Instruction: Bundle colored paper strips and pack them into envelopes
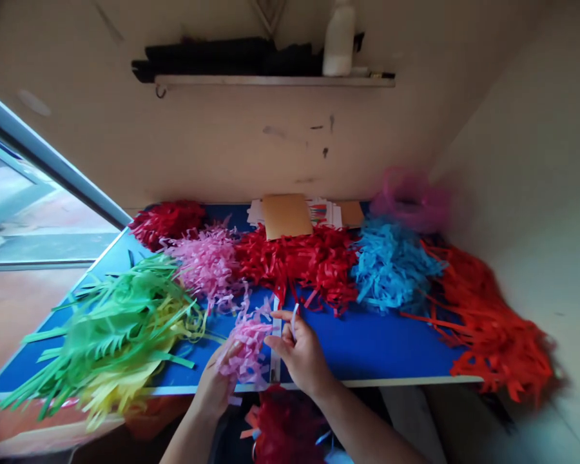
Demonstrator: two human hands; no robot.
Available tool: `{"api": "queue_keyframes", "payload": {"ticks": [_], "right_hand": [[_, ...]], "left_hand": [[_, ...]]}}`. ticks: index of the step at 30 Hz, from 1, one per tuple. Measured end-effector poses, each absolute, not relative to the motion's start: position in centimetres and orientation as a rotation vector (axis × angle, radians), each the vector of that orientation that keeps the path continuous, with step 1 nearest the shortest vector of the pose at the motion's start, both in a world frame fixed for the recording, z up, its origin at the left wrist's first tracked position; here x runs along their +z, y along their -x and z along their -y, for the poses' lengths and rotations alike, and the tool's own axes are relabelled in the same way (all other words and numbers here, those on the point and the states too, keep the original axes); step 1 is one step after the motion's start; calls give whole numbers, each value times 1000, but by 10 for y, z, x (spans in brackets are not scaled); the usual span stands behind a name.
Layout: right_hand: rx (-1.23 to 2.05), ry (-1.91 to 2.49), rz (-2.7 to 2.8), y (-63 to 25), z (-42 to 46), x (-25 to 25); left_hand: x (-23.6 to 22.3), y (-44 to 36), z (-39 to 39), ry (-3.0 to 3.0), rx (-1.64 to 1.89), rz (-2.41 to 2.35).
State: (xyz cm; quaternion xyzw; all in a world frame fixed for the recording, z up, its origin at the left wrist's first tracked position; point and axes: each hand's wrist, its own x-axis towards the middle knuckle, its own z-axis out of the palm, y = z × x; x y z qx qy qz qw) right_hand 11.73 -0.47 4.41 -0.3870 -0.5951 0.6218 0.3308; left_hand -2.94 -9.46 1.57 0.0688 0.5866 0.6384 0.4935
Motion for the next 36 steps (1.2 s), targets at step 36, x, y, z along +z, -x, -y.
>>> {"api": "queue_keyframes", "payload": {"ticks": [36], "right_hand": [[1613, 1011, 1856, -176, 9, 64]], "left_hand": [[63, -16, 91, -1100, 1168, -1519]]}}
